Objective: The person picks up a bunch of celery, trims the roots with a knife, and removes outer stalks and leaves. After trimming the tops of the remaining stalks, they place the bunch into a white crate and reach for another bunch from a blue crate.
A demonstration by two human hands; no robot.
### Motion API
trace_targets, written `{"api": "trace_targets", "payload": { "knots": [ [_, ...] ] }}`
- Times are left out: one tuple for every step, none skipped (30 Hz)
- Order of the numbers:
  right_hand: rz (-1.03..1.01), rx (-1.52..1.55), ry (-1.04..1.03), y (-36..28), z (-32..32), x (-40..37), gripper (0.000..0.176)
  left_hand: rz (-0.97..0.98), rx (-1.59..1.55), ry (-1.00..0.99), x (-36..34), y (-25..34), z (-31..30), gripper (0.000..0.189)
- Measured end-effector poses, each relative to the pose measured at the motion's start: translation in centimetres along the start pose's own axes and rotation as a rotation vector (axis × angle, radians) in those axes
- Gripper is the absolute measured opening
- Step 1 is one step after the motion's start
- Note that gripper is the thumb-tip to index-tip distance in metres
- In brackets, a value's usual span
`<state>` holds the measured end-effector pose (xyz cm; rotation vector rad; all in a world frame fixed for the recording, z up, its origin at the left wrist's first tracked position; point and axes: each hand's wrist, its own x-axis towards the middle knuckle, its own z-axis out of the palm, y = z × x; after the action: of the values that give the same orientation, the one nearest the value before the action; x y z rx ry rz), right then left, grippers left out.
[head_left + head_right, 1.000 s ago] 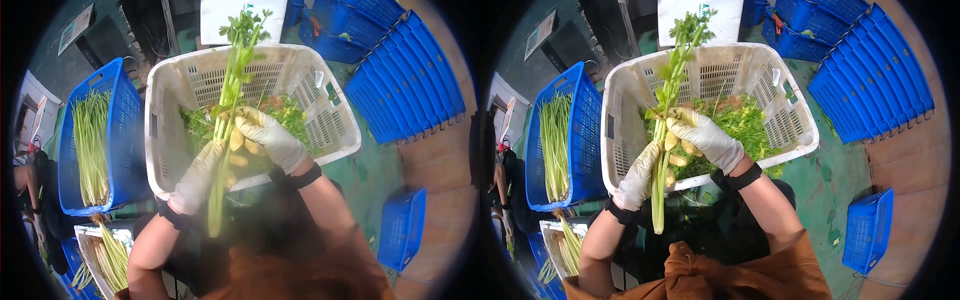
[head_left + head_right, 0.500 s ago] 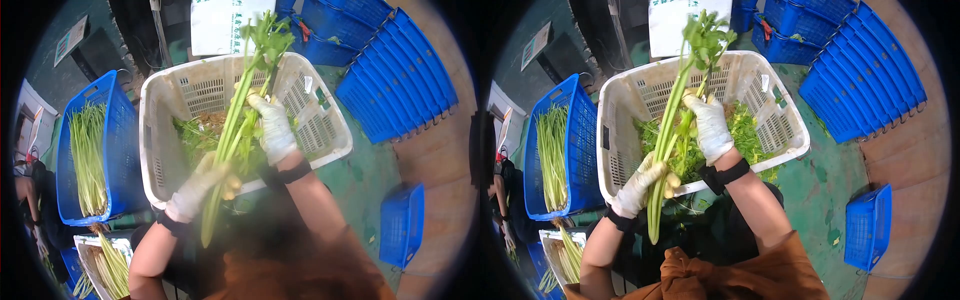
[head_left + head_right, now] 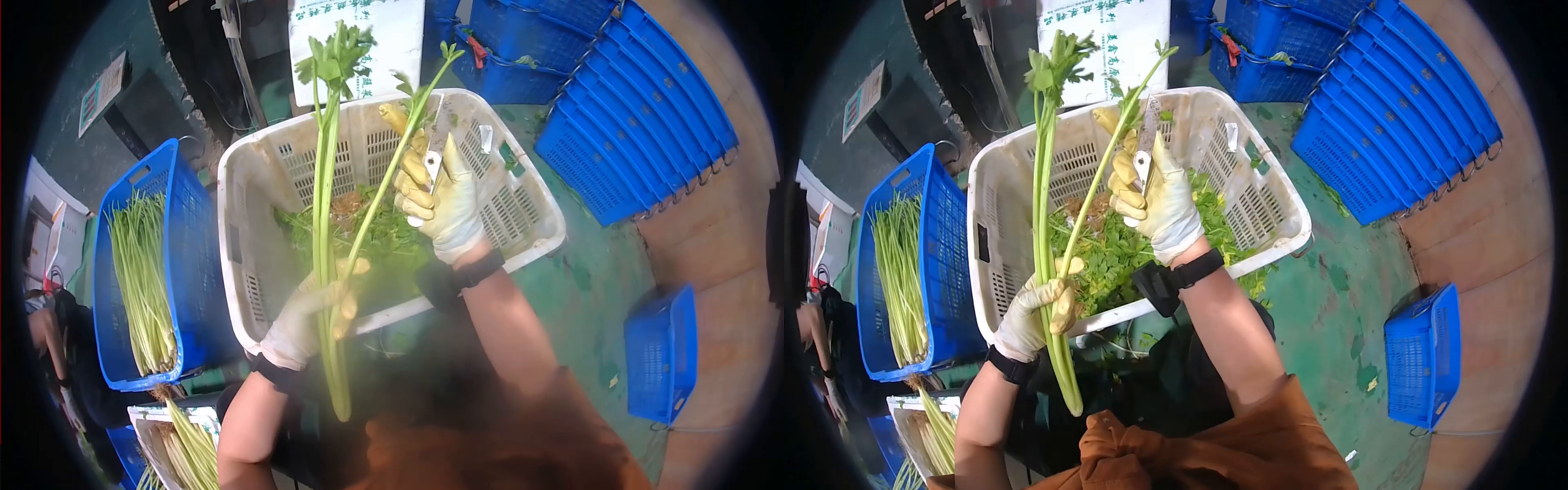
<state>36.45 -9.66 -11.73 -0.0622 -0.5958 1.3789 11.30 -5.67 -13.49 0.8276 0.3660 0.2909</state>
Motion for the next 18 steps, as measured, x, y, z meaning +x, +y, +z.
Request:
{"api": "trace_targets", "payload": {
  "knots": [
    [-0.018, 0.026, -0.034, 0.1, -0.3, -0.1, 0.069, -0.033, -0.014, -0.007, -0.2, 0.0, 0.1, 0.045],
    [-0.021, 0.022, -0.035, 0.3, -0.1, 0.0, 0.069, -0.067, -0.028, -0.014, -0.3, -0.1, 0.2, 0.046],
    [-0.068, 0.025, 0.047, 0.6, 0.2, 0.0, 0.067, -0.082, -0.05, 0.001, -0.4, -0.3, 0.3, 0.046],
    [-0.114, 0.029, 0.13, 0.8, 0.4, 0.1, 0.064, -0.083, -0.049, -0.002, -0.5, -0.3, 0.3, 0.046],
    [-0.16, 0.015, 0.231, 1.0, 1.2, 0.1, 0.054, -0.107, -0.049, -0.018, -0.6, -0.3, 0.2, 0.049],
    [-0.16, 0.014, 0.232, 1.2, 0.9, 0.1, 0.054, -0.131, -0.05, -0.034, -0.6, -0.3, 0.2, 0.052],
    [-0.197, -0.011, 0.221, 1.3, 0.2, 0.2, 0.052, -0.131, -0.051, -0.034, -0.7, -0.4, 0.2, 0.052],
    [-0.234, -0.036, 0.21, 1.4, 0.3, 0.3, 0.051, -0.132, -0.089, -0.028, -0.6, -0.6, 0.1, 0.051],
    [-0.234, -0.037, 0.21, 1.5, 0.5, 0.4, 0.051, -0.132, -0.126, -0.022, -0.5, -0.6, 0.1, 0.051],
    [-0.274, -0.174, 0.343, 1.6, 0.7, 0.4, 0.047, -0.131, -0.127, -0.023, -0.4, -0.7, 0.1, 0.051],
    [-0.313, -0.311, 0.475, 1.6, 0.9, 0.4, 0.043, -0.11, -0.105, -0.005, -0.2, -0.8, 0.1, 0.051],
    [-0.312, -0.312, 0.474, 1.1, 0.8, 0.4, 0.043, -0.089, -0.083, 0.014, 0.0, -0.8, 0.1, 0.051],
    [-0.388, -0.552, 0.652, 0.3, 0.5, 0.3, 0.04, -0.087, -0.085, 0.015, 0.0, -0.7, 0.4, 0.051],
    [-0.462, -0.794, 0.827, -0.7, 0.2, 0.3, 0.037, -0.07, -0.051, 0.036, -0.1, -0.5, 0.7, 0.051],
    [-0.538, -0.747, 0.818, -1.6, 0.3, 0.5, 0.034, -0.053, -0.016, 0.056, -0.2, -0.4, 0.9, 0.051],
    [-0.482, -0.599, 0.757, -2.9, 0.5, 0.4, 0.036, -0.052, -0.015, 0.058, -0.1, -0.4, 0.8, 0.051],
    [-0.356, -0.436, 0.616, -4.0, 0.5, 0.5, 0.036, -0.064, 0.001, 0.058, 0.0, -0.5, 0.7, 0.048],
    [-0.231, -0.274, 0.474, -4.8, 0.5, 0.5, 0.037, -0.077, 0.017, 0.057, 0.0, -0.6, 0.7, 0.045]
  ]
}}
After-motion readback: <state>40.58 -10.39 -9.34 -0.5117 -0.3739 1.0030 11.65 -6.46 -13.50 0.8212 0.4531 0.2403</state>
